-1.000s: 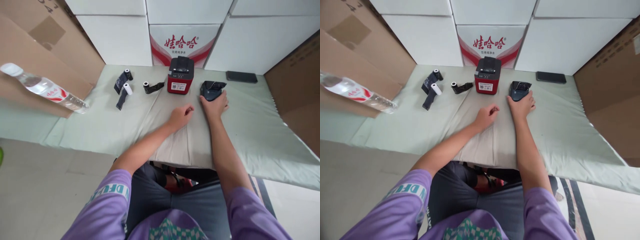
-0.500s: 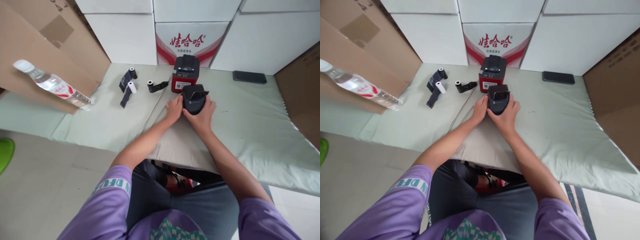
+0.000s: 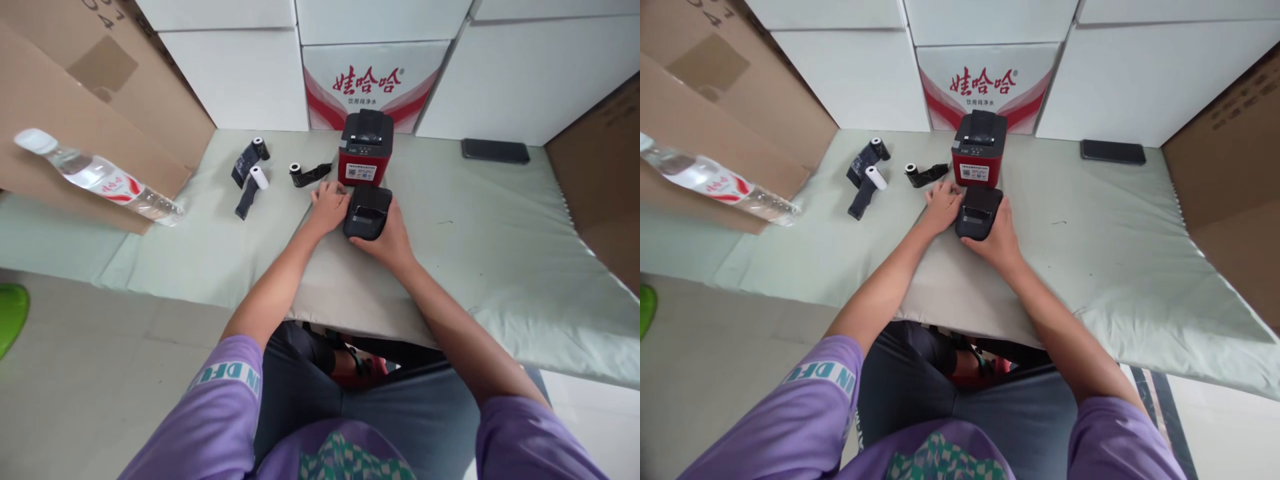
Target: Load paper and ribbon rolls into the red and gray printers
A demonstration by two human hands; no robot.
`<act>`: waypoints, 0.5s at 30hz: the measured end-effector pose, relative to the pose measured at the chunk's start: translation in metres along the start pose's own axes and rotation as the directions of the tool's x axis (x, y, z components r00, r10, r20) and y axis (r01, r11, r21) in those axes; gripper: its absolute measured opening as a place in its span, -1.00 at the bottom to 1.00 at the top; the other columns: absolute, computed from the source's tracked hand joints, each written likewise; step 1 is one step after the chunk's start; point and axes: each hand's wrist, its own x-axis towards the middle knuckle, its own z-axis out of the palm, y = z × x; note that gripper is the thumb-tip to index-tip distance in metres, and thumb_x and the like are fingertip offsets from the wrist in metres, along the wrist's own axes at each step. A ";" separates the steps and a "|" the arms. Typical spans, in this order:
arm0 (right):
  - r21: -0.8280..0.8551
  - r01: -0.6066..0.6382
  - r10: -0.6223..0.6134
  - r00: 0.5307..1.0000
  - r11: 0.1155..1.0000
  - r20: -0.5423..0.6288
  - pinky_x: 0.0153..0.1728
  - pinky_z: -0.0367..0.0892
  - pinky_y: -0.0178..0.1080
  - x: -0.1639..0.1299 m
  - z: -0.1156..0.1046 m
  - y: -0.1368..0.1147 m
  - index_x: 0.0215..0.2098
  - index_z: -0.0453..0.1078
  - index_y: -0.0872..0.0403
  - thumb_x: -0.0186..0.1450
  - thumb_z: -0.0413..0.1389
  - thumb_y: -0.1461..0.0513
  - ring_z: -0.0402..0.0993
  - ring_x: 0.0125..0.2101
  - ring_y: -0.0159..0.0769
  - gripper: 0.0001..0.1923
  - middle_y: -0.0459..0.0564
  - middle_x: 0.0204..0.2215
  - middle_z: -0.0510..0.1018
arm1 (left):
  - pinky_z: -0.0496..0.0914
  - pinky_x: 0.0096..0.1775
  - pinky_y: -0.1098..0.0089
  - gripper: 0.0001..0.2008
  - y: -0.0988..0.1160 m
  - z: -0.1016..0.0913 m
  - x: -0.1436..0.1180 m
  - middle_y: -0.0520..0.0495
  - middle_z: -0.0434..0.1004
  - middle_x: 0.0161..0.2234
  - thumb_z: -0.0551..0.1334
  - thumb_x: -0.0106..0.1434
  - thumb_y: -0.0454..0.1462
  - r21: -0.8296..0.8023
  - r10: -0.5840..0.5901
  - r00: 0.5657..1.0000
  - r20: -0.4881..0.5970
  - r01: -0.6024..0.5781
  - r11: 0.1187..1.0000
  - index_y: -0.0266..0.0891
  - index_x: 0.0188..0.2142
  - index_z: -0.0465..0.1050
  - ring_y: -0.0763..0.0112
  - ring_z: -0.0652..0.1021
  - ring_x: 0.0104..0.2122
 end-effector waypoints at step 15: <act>-0.144 -0.111 0.132 0.981 0.983 0.140 0.33 0.13 0.45 0.010 -0.018 -0.003 0.56 0.14 0.04 0.05 0.39 -0.29 0.28 0.42 0.54 0.27 0.39 0.44 0.41 | 0.20 0.41 -0.19 -0.59 -0.032 -0.020 0.013 -0.27 0.50 0.34 0.05 0.57 -0.13 0.194 0.107 0.940 0.323 -0.176 0.965 -0.17 0.15 0.59 -0.08 0.37 0.40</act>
